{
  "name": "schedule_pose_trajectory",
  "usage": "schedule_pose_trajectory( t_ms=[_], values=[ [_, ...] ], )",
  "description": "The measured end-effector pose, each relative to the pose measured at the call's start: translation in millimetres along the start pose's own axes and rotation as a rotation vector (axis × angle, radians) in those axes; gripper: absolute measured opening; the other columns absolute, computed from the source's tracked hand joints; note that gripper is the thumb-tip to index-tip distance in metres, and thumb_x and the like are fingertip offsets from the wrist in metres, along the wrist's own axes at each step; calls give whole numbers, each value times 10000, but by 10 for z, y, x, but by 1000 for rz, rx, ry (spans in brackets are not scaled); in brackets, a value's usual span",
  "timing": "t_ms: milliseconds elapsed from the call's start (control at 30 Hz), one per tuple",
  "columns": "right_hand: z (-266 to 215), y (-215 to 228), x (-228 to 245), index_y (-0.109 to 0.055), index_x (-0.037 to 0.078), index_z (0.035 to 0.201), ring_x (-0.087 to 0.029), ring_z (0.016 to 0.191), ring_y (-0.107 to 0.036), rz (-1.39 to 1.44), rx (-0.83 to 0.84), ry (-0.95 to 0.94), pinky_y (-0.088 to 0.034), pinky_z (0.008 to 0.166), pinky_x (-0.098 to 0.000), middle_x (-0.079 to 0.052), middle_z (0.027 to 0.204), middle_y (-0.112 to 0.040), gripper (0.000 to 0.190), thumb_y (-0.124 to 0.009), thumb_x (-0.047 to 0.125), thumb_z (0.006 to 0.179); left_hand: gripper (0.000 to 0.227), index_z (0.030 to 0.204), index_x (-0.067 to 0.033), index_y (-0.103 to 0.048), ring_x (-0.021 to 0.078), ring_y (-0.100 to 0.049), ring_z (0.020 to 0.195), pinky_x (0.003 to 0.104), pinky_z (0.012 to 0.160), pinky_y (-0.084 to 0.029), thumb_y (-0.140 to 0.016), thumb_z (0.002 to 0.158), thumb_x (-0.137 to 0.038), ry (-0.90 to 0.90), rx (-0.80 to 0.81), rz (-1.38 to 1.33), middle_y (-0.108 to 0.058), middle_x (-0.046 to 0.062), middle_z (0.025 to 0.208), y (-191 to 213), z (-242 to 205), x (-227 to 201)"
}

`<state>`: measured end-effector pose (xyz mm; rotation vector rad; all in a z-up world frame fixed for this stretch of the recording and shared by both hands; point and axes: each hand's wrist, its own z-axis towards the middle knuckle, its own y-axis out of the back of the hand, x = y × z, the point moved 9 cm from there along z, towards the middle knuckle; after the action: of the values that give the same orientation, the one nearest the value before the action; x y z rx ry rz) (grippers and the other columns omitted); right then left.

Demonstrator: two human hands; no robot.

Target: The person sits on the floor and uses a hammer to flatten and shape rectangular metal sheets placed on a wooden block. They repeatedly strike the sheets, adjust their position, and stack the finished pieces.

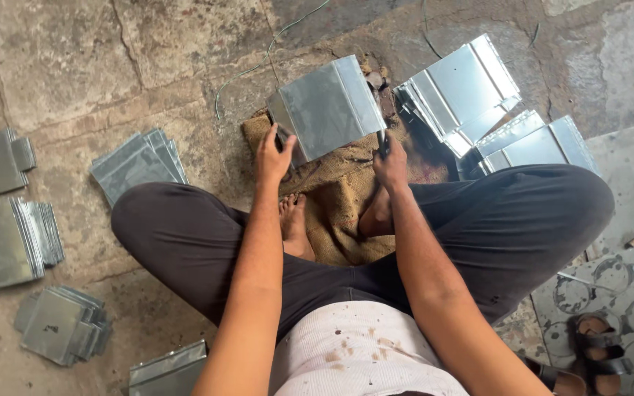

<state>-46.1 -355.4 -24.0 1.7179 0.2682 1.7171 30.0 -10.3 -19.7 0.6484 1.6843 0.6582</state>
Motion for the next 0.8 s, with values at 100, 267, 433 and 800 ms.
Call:
schedule_pose_trajectory(
  t_ms=[100, 267, 433, 800],
  values=[
    [26, 14, 84, -547, 22, 1396, -424, 1121, -641, 2, 8, 33, -506, 966, -476, -236, 1218, -644, 616, -711, 0, 803, 1016, 1580, -149, -262, 411, -422, 1423, 509, 1123, -390, -789, 826, -578, 140, 21, -80, -376, 218, 1583, -132, -17, 12],
    [47, 74, 137, -595, 46, 1380, -410, 1084, -632, -31, -13, 21, -521, 939, -456, -205, 1162, -605, 605, -693, -43, 790, 1079, 1558, -49, -282, 385, -547, 1357, 476, 1121, -467, -890, 759, -442, 226, -67, -255, -495, 269, 1497, -212, 177, 358],
    [106, 295, 341, -621, 58, 1316, -362, 1108, -641, -54, -73, -31, -526, 951, -439, -154, 1170, -606, 499, -690, -21, 828, 966, 1505, -22, -325, 355, -589, 1230, 462, 1037, -480, -892, 780, -318, 334, -64, -455, -575, 245, 1354, -227, 254, 651],
    [333, 78, 275, -564, 132, 1433, -344, 1168, -635, -35, 88, -118, -512, 1014, -441, -115, 1336, -560, 598, -740, 67, 865, 755, 1266, -8, -493, 302, -687, 1002, 423, 881, -534, -857, 768, -442, 248, -151, -438, -700, 185, 1122, -186, 169, 788]
  ],
)
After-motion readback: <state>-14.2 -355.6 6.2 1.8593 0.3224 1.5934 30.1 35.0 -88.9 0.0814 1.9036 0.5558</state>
